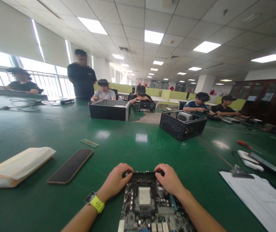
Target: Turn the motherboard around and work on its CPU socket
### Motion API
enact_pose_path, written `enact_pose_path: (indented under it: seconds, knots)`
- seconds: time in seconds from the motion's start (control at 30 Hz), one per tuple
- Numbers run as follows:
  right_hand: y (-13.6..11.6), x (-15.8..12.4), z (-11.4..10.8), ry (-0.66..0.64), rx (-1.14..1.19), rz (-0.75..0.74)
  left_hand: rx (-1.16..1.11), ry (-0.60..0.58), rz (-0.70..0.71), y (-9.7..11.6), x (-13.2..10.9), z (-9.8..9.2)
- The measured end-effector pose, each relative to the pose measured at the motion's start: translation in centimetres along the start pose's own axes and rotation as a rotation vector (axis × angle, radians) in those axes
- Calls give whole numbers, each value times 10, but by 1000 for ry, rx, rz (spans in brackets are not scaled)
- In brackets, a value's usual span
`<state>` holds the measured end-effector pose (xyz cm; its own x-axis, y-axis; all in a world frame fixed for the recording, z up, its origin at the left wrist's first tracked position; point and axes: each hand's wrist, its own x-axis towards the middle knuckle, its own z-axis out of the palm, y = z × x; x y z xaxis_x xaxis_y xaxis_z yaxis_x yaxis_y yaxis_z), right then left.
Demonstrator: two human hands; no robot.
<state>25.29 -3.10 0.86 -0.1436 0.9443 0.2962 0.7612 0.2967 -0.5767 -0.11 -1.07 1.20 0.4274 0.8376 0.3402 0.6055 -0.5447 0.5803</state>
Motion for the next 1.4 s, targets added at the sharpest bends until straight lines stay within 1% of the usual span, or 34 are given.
enact_pose_path:
  seconds: [0.73,1.07,1.4]
  knots:
    - [2,1,1,-22,-27,12,10,-4,33,0,0,1]
    - [3,1,2,-12,-14,2,23,-16,16,3,0,0]
    - [3,1,3,-8,-9,-11,35,-11,25,-3,0,3]
